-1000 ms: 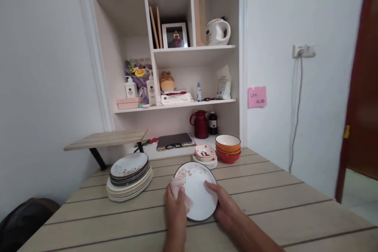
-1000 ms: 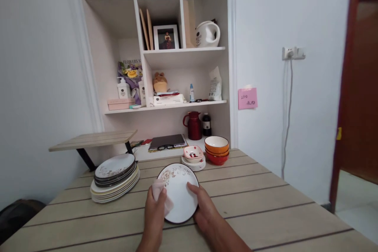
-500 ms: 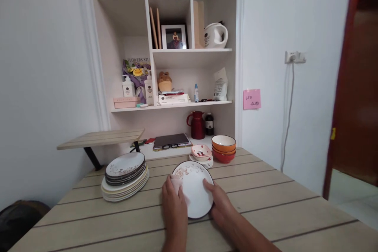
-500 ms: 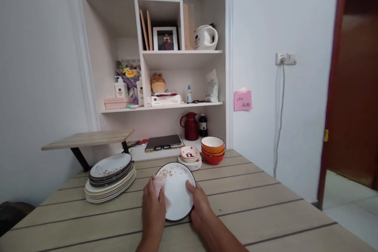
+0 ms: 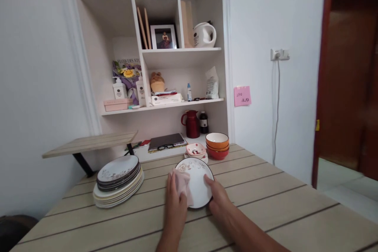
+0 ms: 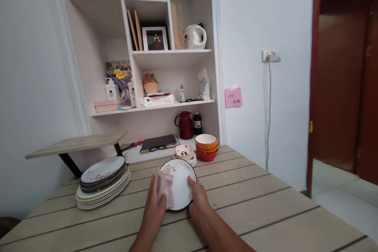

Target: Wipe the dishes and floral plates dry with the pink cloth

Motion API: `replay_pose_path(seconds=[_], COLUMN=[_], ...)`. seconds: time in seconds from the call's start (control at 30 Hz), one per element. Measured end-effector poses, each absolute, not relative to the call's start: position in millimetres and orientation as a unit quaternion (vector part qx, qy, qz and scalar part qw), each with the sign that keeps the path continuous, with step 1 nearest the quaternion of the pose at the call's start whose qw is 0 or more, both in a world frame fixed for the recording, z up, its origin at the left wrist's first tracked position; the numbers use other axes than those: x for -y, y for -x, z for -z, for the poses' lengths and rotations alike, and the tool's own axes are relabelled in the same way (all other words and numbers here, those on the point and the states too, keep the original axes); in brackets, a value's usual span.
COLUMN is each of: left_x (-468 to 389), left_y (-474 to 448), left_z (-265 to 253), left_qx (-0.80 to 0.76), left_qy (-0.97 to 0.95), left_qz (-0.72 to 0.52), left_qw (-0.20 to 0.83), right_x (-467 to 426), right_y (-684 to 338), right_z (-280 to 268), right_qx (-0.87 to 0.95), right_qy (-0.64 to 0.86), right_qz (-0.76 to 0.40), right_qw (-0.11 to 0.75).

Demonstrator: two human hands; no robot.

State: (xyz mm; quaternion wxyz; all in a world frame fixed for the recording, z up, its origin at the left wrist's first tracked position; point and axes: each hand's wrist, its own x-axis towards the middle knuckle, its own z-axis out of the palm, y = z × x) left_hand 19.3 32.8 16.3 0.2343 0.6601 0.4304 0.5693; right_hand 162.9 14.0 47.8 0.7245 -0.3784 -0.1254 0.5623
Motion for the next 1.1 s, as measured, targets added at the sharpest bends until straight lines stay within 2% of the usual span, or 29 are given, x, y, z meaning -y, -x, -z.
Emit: replay_pose_path(seconds=[0.13, 0.33, 0.63, 0.83, 1.1], left_x=[-32, -16, -5, 4, -1], left_y=[-17, -18, -27, -24, -19], left_z=[-18, -35, -45, -53, -47], left_qx=[-0.469, -0.518, -0.396, -0.465, -0.542], left_qy=[-0.667, -0.708, -0.765, -0.754, -0.703], left_qz=[-0.551, -0.481, -0.504, -0.464, -0.461], left_qw=[0.179, 0.02, 0.058, -0.007, -0.012], right_x=[-15, -12, -5, 5, 7], right_y=[-164, -163, -161, -149, -146], right_z=[-45, -42, -49, -57, -51], right_qx=[0.135, 0.164, 0.271, 0.315, 0.341], right_qy=[0.379, 0.372, 0.384, 0.382, 0.391], right_qz=[-0.564, -0.553, -0.55, -0.576, -0.565], right_qw=[0.721, 0.727, 0.691, 0.65, 0.642])
